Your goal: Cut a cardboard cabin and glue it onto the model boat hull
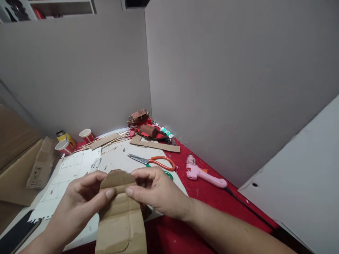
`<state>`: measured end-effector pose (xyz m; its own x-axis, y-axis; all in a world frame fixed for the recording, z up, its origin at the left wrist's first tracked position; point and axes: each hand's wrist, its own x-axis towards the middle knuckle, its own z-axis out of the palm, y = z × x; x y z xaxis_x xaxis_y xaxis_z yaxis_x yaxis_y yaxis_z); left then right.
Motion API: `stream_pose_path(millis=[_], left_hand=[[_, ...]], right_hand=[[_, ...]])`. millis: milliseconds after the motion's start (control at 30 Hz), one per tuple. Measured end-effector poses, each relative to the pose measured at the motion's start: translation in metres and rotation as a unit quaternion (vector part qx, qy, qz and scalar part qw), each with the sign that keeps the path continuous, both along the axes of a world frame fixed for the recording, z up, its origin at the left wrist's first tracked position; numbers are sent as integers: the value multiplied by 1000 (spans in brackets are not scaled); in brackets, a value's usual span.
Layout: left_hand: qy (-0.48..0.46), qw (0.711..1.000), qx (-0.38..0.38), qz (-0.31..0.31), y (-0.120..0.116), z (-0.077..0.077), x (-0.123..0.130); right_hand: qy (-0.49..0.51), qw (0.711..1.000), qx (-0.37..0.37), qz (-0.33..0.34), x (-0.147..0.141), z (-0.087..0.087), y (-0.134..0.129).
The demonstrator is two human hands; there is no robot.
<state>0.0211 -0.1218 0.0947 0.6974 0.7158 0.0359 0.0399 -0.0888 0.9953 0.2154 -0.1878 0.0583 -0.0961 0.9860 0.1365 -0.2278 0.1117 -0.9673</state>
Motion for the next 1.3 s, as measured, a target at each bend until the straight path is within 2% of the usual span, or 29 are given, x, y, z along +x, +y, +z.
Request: stream_pose_path(millis=[133,367,733,867,1000,1100,1200,1300], left_hand=[[4,998,68,8,-1,-2,1],[5,981,191,21,-6,-3,-1],[-70,957,279,24,-9,-4,-2],[-96,932,349,-23,-7,-3,-6],[-76,901,418,-83,0,4,-16],[-25,865,490,-106,6,7,-20],[16,817,562,-128,9,4,-20],[43,777,614,-130,10,0,-16]], right_hand=[[8,1000,11,14,-3,-4,0],[0,992,125,-25,-5,-2,-3],[-5,974,224,-43,-2,-3,-2],[-46,974,219,-36,2,-3,-3],[-9,989,142,39,13,-2,-2],[13,995,87,56,16,0,-1],[-67,996,42,37,11,4,-2],[-121,991,31,49,6,5,-4]])
